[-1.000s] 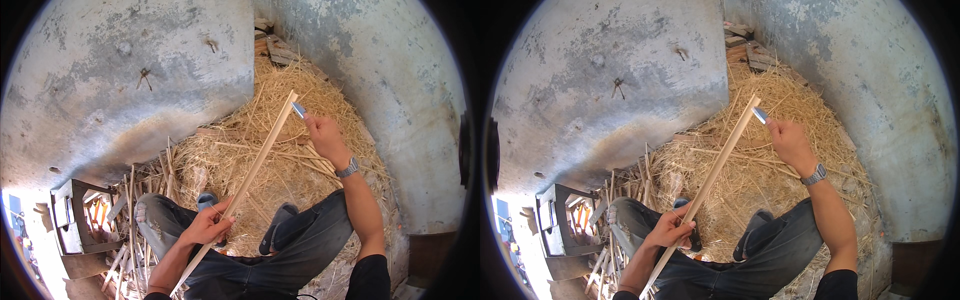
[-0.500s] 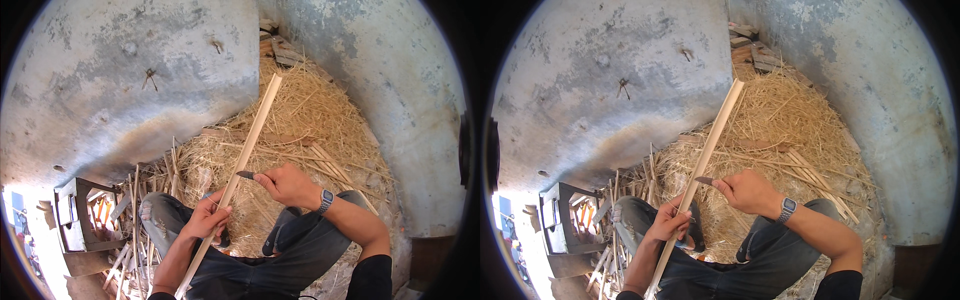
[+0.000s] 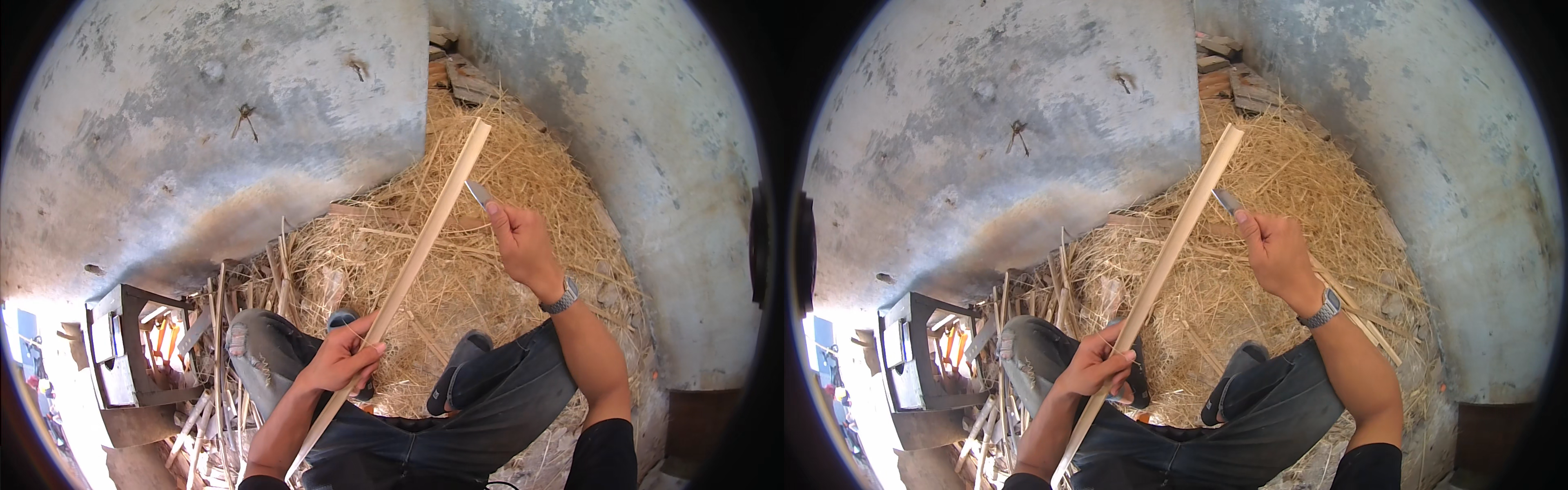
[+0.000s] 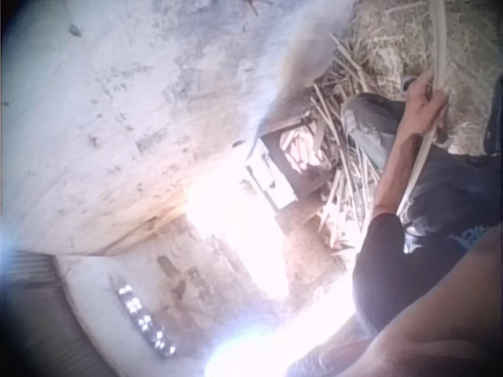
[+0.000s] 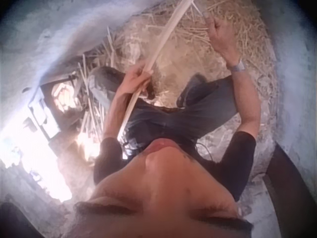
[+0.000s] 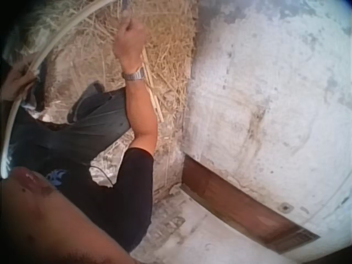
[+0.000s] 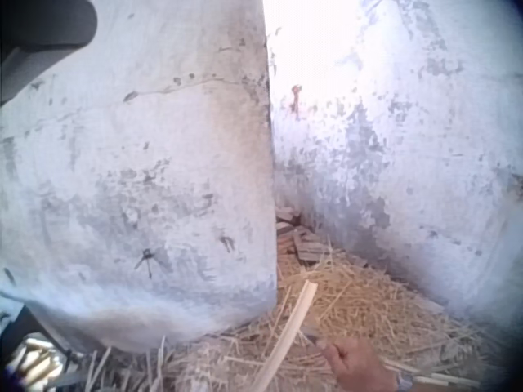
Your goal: The person uses a knife to shave thin layers off a piece of bamboo by hand while sitting on a straw-covered floor. They rotate the bamboo strip and continue shaving along its length.
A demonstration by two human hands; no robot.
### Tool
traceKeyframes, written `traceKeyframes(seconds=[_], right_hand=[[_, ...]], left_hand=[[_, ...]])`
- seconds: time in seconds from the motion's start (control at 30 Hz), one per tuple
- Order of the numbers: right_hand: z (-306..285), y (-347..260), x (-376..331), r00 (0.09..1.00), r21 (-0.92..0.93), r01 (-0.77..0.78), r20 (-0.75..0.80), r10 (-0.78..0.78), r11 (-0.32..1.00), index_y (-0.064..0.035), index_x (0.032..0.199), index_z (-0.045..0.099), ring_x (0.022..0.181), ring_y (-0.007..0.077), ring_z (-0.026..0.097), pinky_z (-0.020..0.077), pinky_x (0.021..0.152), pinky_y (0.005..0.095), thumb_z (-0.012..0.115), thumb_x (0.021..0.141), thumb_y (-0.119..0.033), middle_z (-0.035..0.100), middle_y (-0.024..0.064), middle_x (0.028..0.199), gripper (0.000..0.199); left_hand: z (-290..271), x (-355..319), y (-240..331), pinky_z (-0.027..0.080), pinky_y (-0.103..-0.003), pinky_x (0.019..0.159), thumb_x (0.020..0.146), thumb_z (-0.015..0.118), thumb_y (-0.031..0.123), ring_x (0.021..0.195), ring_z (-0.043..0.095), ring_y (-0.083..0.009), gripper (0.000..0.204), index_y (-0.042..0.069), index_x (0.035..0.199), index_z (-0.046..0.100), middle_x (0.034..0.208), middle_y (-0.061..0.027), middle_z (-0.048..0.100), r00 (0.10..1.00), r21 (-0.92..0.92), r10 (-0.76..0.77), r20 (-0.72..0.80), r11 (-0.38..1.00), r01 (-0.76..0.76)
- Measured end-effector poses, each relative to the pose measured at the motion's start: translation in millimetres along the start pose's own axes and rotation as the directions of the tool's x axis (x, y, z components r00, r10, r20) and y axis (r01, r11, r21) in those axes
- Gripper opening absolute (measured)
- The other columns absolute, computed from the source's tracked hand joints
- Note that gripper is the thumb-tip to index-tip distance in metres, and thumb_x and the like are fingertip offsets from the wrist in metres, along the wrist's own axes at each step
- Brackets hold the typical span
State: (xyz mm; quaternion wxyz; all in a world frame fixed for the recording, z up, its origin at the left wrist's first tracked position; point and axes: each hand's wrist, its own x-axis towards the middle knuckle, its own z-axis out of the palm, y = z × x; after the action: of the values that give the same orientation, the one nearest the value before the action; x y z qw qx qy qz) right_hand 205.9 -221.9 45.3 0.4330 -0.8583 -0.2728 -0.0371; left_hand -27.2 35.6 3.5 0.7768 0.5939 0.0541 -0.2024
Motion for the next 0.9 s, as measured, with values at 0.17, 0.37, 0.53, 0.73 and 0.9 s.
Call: traceKeyframes(seconds=[0.17, 0.37, 0.53, 0.73, 0.9], right_hand=[[15, -9, -11, 0.998, -0.006, 0.046, 0.032, -0.046, 0.999, -0.0004, 0.084, 0.070, 0.043, 0.0300, 0.047, 0.0375, 0.048, 0.0444, 0.052, 0.109, -0.036, 0.047, 0.0147, 0.050, 0.048], [48, -35, -51, 0.912, -0.098, 0.131, 0.402, -0.081, 0.987, -0.0049, 0.082, 0.070, 0.051, 0.0407, 0.059, 0.0455, 0.051, 0.0504, 0.053, 0.107, -0.039, 0.057, 0.0187, 0.056, 0.046], [46, -32, -31, 0.941, -0.083, 0.063, 0.336, -0.031, 0.995, -0.0064, 0.079, 0.070, 0.053, 0.0415, 0.061, 0.0472, 0.052, 0.0511, 0.054, 0.106, -0.041, 0.059, 0.0191, 0.058, 0.046], [55, -41, -53, 0.842, -0.044, 0.103, 0.536, -0.064, 0.994, -0.0053, 0.083, 0.072, 0.057, 0.0416, 0.063, 0.0483, 0.055, 0.0510, 0.057, 0.104, -0.044, 0.062, 0.0200, 0.061, 0.046], [53, -35, -37, 0.918, 0.191, -0.089, 0.396, 0.006, 0.978, -0.0009, 0.085, 0.071, 0.050, 0.0273, 0.058, 0.0442, 0.051, 0.0431, 0.070, 0.095, -0.051, 0.060, 0.0114, 0.057, 0.051]], left_hand=[[-1, 2, 0, 0.046, -0.023, 0.045, 0.107, 0.054, 0.008, 0.045, 0.052, -0.0073, 0.061, 0.008, 0.163, 0.030, 0.060, 0.0016, 0.051, 1.000, 0.010, 0.017, -0.018, 1.000, -0.017], [-3, 4, 3, 0.045, -0.023, 0.044, 0.107, 0.053, 0.007, 0.045, 0.050, -0.0081, 0.061, 0.007, 0.163, 0.030, 0.062, 0.0006, 0.051, 0.994, -0.051, 0.054, -0.097, 0.997, -0.059], [-3, 5, 4, 0.045, -0.023, 0.044, 0.106, 0.053, 0.006, 0.044, 0.050, -0.0084, 0.061, 0.006, 0.163, 0.030, 0.062, 0.0001, 0.050, 0.992, -0.060, 0.071, -0.107, 0.995, -0.077], [-5, 5, 1, 0.045, -0.023, 0.044, 0.107, 0.054, 0.007, 0.044, 0.050, -0.0087, 0.061, 0.008, 0.163, 0.029, 0.062, -0.0005, 0.051, 0.996, -0.097, 0.048, -0.076, 0.994, -0.055], [-1, 6, 3, 0.047, -0.024, 0.045, 0.106, 0.054, 0.008, 0.045, 0.052, -0.0101, 0.059, 0.007, 0.161, 0.032, 0.062, -0.0010, 0.052, 0.995, -0.055, 0.036, -0.095, 0.998, -0.041]])
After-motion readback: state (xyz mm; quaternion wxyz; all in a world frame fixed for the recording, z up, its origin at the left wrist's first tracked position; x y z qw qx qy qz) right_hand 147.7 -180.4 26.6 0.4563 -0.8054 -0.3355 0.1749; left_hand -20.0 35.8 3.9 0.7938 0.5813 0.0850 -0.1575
